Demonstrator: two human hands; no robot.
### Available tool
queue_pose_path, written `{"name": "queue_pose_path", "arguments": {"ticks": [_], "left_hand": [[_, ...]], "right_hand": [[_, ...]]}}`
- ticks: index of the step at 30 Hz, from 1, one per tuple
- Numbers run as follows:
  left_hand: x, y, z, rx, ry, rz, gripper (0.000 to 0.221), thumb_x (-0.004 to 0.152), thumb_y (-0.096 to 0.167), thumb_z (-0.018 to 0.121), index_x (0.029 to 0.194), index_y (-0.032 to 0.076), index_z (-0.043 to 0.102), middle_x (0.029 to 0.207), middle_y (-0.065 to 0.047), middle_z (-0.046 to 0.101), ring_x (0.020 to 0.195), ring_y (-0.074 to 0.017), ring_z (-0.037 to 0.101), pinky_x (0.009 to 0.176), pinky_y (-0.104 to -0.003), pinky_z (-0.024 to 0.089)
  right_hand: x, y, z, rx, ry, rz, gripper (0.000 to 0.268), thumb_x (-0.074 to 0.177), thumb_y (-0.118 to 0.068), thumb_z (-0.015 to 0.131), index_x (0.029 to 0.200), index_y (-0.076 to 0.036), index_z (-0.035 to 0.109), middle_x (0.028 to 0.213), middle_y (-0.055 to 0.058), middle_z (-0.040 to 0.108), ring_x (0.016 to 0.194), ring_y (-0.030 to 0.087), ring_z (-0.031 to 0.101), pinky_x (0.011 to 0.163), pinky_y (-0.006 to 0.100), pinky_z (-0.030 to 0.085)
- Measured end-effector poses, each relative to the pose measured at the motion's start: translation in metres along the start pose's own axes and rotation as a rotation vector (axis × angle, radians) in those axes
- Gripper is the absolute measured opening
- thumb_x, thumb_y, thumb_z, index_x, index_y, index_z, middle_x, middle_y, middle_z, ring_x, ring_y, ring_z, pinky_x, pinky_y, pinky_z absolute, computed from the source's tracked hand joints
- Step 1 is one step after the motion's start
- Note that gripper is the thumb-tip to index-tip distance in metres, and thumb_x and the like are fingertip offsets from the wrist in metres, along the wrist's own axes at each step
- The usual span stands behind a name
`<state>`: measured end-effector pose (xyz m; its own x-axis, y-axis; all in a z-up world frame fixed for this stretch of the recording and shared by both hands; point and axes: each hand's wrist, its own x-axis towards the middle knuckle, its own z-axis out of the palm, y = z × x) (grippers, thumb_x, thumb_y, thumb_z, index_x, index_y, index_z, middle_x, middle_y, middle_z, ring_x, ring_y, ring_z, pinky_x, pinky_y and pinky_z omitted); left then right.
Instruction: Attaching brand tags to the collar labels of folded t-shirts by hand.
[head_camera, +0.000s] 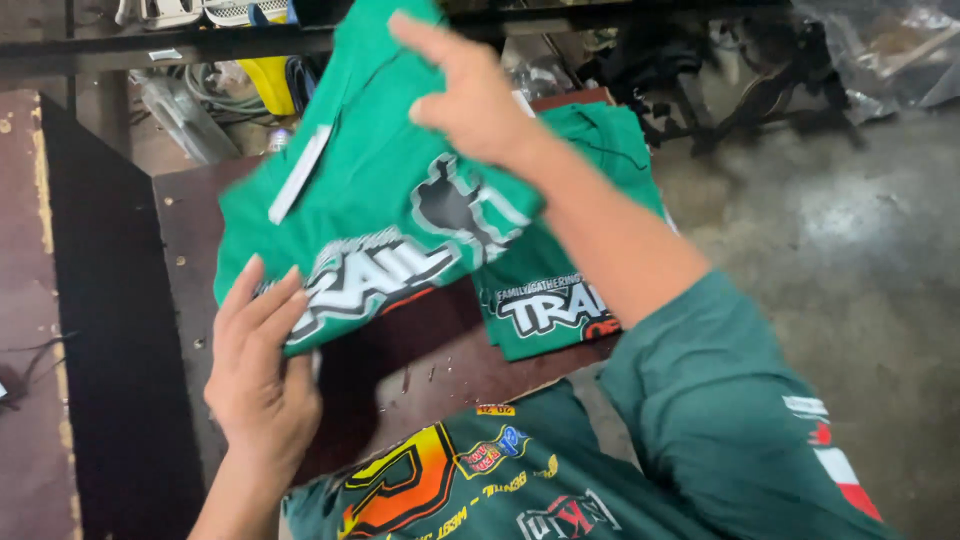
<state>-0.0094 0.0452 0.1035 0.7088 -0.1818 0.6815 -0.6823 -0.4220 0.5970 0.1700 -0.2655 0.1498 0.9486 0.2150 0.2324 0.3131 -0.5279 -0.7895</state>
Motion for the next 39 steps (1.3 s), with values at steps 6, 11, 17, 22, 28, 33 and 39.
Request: {"name": "queue_pose_path", "arguments": {"ticks": [6,11,17,22,28,33,39], "left_hand": [[0.044,0.044,0.072,-0.015,-0.117,0.356,0.044,0.089,-0.011,0.038,0.128,-0.006,0.060,0.138,-0.027,0.059,0.138,-0.0623,0.047,0.116,-0.068,0.047],[0.016,0.056,0.176,0.029,-0.238,0.519,0.029,0.106,0.003,0.043,0.129,-0.005,0.059,0.134,-0.027,0.060,0.136,-0.0550,0.050,0.085,-0.054,0.053],[-0.071,0.017,0.216,0.162,-0.281,0.625,0.026,0.100,0.002,0.047,0.114,-0.004,0.069,0.122,-0.026,0.066,0.119,-0.0456,0.063,0.089,-0.056,0.051],[-0.068,-0.005,0.236,0.182,-0.279,0.679,0.023,0.102,0.007,0.043,0.104,0.002,0.066,0.103,-0.020,0.061,0.105,-0.0400,0.064,0.073,-0.043,0.048],[-0.055,0.004,0.232,0.191,-0.277,0.694,0.026,0.101,0.008,0.039,0.087,0.004,0.061,0.089,-0.015,0.054,0.094,-0.0371,0.061,0.076,-0.046,0.048],[-0.056,0.002,0.221,0.130,-0.350,0.602,0.026,0.105,0.024,0.045,0.098,0.007,0.063,0.105,-0.018,0.059,0.110,-0.0397,0.062,0.082,-0.048,0.049],[-0.048,-0.003,0.198,0.090,-0.644,0.420,0.065,0.086,0.043,0.074,0.138,0.006,0.059,0.149,-0.026,0.049,0.143,-0.0496,0.042,0.100,-0.064,0.044]], "right_hand": [[-0.072,-0.005,-0.136,-0.400,0.213,-0.339,0.039,0.088,-0.016,0.074,0.124,0.000,0.070,0.117,0.010,0.071,0.101,0.022,0.061,0.088,0.042,0.048],[-0.159,0.109,-0.198,-0.306,0.301,-0.060,0.083,0.083,0.005,0.073,0.158,0.002,0.036,0.160,0.026,0.041,0.147,0.040,0.041,0.124,0.050,0.031],[-0.229,0.229,-0.133,0.063,0.375,0.381,0.075,0.084,0.000,0.074,0.154,-0.009,0.049,0.160,0.015,0.045,0.149,0.024,0.038,0.126,0.040,0.032],[-0.221,0.211,-0.142,0.009,0.339,0.493,0.081,0.080,-0.009,0.079,0.155,-0.025,0.051,0.156,0.007,0.052,0.141,0.021,0.050,0.117,0.037,0.041],[-0.223,0.206,-0.143,0.031,0.359,0.490,0.079,0.079,-0.005,0.078,0.153,-0.022,0.055,0.150,0.009,0.058,0.136,0.018,0.054,0.113,0.035,0.045],[-0.223,0.241,-0.162,-0.174,0.199,0.416,0.080,0.078,-0.021,0.079,0.153,-0.022,0.052,0.156,0.006,0.052,0.146,0.025,0.044,0.120,0.042,0.035],[-0.194,0.150,-0.133,-0.735,0.353,0.466,0.070,0.095,-0.026,0.074,0.157,-0.009,0.049,0.164,0.012,0.030,0.141,0.041,0.037,0.106,0.067,0.038]]}}
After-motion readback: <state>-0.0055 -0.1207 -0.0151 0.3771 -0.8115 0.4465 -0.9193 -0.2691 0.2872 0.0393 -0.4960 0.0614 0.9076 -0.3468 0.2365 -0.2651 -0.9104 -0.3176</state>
